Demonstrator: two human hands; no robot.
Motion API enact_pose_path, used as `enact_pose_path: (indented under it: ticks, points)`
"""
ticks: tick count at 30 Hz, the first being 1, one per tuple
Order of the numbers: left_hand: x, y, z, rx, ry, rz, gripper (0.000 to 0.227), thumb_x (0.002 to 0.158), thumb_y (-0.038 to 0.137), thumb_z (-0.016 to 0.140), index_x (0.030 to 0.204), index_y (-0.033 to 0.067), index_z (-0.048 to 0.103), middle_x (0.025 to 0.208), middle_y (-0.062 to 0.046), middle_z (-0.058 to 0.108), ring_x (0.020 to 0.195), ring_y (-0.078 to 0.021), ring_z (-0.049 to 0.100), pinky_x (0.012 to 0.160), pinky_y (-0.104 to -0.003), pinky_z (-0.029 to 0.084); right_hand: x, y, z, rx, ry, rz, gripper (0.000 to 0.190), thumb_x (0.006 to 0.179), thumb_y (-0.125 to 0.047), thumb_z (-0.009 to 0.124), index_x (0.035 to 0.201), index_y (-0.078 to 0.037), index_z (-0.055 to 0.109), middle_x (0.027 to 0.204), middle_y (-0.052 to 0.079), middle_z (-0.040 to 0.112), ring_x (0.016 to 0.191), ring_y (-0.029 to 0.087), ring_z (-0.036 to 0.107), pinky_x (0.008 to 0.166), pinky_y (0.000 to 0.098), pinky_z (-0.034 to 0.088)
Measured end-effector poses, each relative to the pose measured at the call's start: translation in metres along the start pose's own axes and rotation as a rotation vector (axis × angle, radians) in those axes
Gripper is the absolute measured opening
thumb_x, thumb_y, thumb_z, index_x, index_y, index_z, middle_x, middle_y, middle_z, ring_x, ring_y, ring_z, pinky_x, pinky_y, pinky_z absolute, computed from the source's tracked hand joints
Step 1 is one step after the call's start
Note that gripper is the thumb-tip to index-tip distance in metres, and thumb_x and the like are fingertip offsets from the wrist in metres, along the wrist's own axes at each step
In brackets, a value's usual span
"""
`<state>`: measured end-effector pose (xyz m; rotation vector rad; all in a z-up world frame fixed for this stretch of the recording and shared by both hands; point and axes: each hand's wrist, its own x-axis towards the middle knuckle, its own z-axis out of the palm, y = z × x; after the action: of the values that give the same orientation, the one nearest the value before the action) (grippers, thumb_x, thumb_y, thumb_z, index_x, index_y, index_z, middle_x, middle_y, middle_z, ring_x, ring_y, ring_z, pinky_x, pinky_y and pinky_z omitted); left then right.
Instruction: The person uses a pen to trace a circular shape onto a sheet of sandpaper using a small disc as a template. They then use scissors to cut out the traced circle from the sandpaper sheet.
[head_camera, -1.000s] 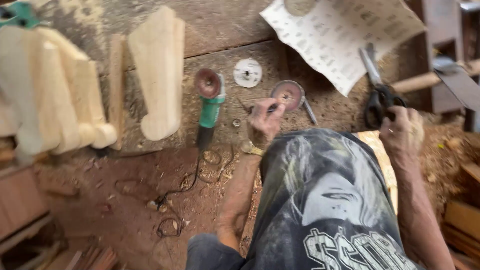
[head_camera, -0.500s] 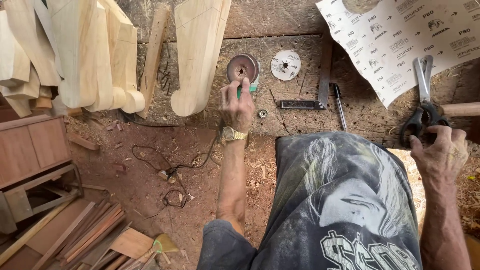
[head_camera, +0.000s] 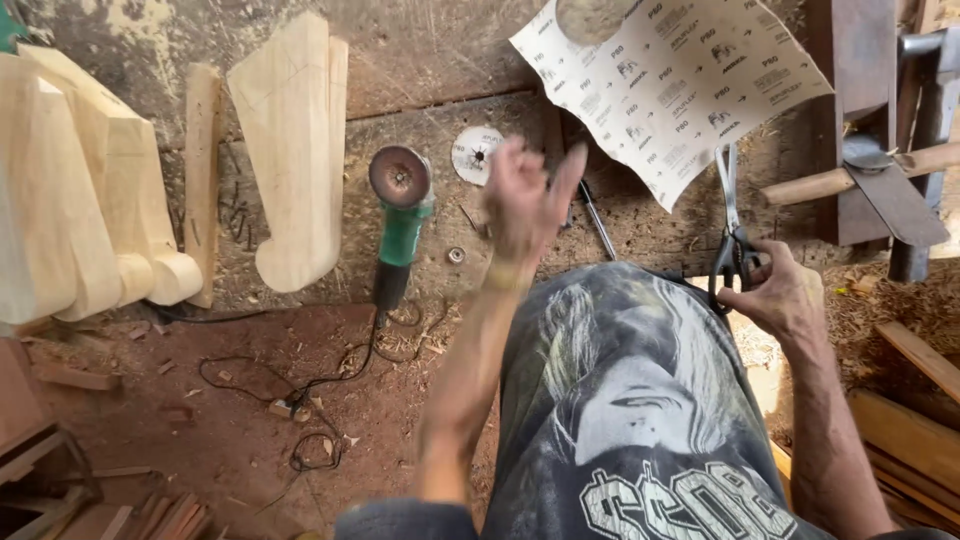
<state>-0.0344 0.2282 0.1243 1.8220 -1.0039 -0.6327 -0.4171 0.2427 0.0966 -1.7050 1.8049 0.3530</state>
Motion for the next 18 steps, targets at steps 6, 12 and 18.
enact_pose_path:
  ticks: [6, 12, 18]
  points:
    - [0.109, -0.095, 0.118, 0.215, -0.153, -0.477, 0.073, 0.083, 0.069, 0.072, 0.102, -0.0019, 0.069, 0.077, -0.004, 0.061, 0.060, -0.0177, 0.060, 0.053, -0.031, 0.050, -0.016, 0.027, -0.001, 0.733, -0.280, 0.011, 0.103, 0.055, -0.044, 0.088, 0.148, -0.012, 0.056, 0.097, 0.015, 0.073, 0.082, 0.022, 0.073, 0.071, 0.0343, 0.058]
    - [0.068, -0.065, 0.091, -0.474, -0.142, -0.616, 0.013, 0.081, 0.014, 0.079, 0.086, 0.0061, 0.071, 0.099, -0.015, 0.073, 0.093, -0.0225, 0.065, 0.077, -0.042, 0.051, -0.047, 0.058, 0.004, 1.508, -0.563, -0.412, 0.092, 0.067, -0.040, 0.094, 0.139, -0.001, 0.052, 0.103, 0.017, 0.072, 0.083, 0.021, 0.069, 0.075, 0.0342, 0.055]
    - [-0.004, -0.013, 0.088, -1.098, -0.060, -0.804, 0.028, 0.081, 0.010, 0.080, 0.100, 0.0007, 0.062, 0.103, -0.016, 0.070, 0.090, -0.0317, 0.071, 0.070, -0.037, 0.065, -0.054, -0.011, -0.033, 1.636, -0.193, -0.228, 0.063, 0.095, -0.027, 0.085, 0.139, -0.002, 0.049, 0.091, 0.013, 0.065, 0.078, 0.022, 0.065, 0.059, 0.0316, 0.052]
